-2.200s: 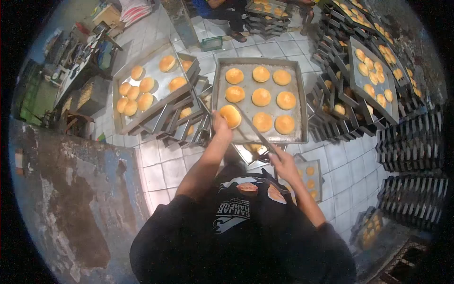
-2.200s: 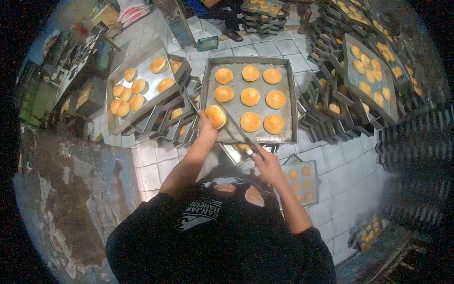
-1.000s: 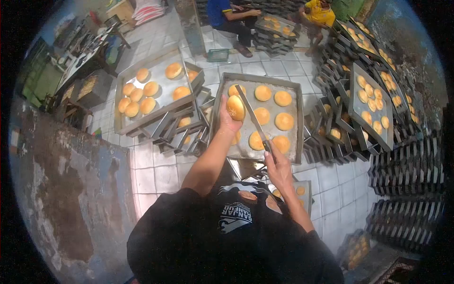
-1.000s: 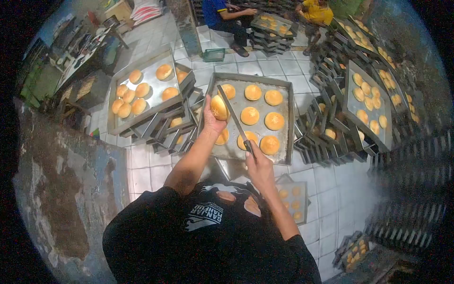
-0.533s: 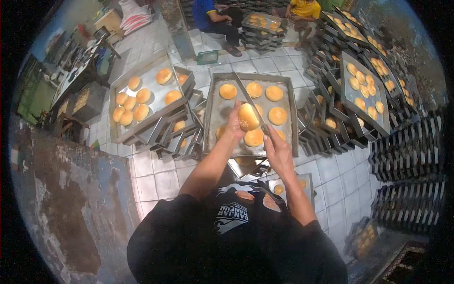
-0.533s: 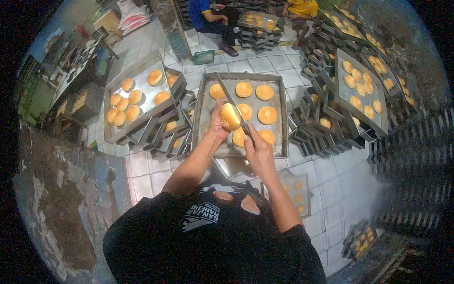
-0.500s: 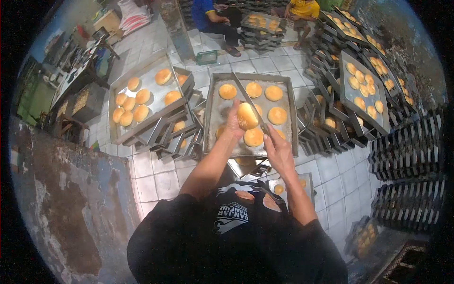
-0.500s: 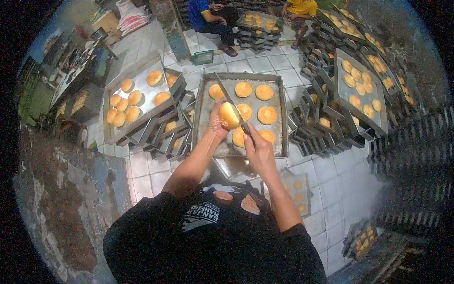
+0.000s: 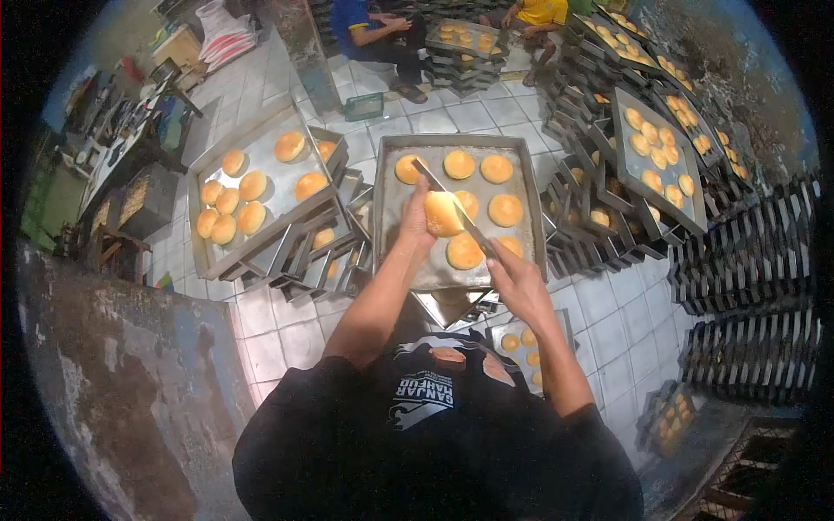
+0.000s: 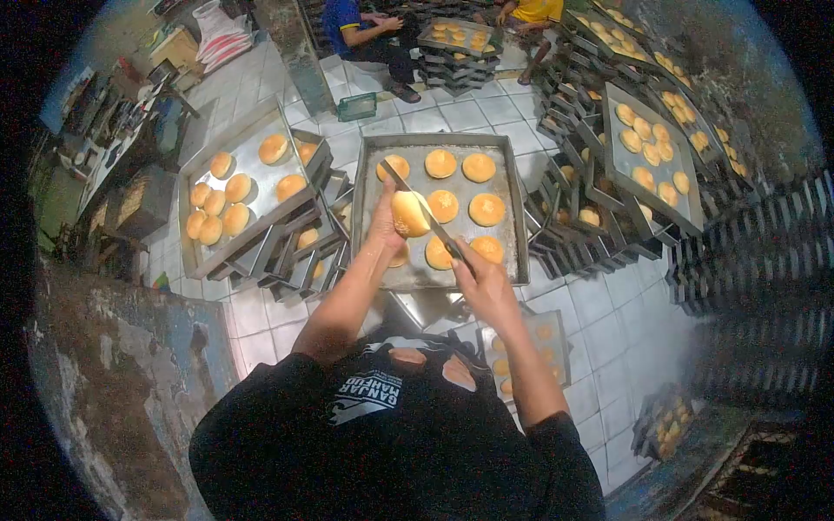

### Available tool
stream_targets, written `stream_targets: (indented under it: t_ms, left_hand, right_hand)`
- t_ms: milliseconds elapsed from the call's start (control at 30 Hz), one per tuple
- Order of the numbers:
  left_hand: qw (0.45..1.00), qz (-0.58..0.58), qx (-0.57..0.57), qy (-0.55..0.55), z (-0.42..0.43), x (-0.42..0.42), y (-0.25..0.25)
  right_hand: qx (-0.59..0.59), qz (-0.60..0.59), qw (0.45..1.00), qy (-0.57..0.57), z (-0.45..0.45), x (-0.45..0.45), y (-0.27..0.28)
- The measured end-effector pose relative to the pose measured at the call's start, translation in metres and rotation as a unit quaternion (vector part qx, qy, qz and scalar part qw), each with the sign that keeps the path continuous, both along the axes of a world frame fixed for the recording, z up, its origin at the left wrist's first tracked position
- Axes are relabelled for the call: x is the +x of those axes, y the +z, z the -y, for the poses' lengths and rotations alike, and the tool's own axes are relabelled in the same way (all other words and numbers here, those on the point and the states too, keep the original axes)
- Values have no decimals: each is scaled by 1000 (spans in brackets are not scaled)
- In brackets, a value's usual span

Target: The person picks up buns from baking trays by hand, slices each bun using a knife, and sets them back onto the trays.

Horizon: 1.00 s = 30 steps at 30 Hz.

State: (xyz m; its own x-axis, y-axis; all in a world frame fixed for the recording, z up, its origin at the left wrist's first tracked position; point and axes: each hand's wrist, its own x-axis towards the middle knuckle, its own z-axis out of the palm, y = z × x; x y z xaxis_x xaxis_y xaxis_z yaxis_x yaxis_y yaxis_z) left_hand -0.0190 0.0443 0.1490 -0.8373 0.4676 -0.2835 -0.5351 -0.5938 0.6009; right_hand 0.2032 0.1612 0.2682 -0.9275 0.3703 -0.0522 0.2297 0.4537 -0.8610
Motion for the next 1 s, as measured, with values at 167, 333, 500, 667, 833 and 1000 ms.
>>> stream_targets:
  t_ms: [167, 333, 500, 667, 833, 1000]
  left_hand:
    - [999, 44, 22, -4, 19, -16, -16]
    - [994, 105, 18, -11, -15, 27, -6]
    - [990, 132, 15, 40, 6, -4, -21]
    - [989, 135, -22, 53, 6, 13, -15]
    - [981, 176, 13, 74, -11, 21, -30]
    - [982, 164, 8, 96, 16, -4, -29]
  right_hand:
    - [18, 30, 999, 3, 4, 41, -13]
    - [21, -42, 999, -3, 10, -12, -27]
    - [78, -3, 997, 25, 1, 21, -13]
    - [15, 25, 999, 24, 7, 26, -28]
    - [-3, -16, 1000, 20, 13, -25, -53]
    - [-4, 38, 998, 43, 8, 19, -34]
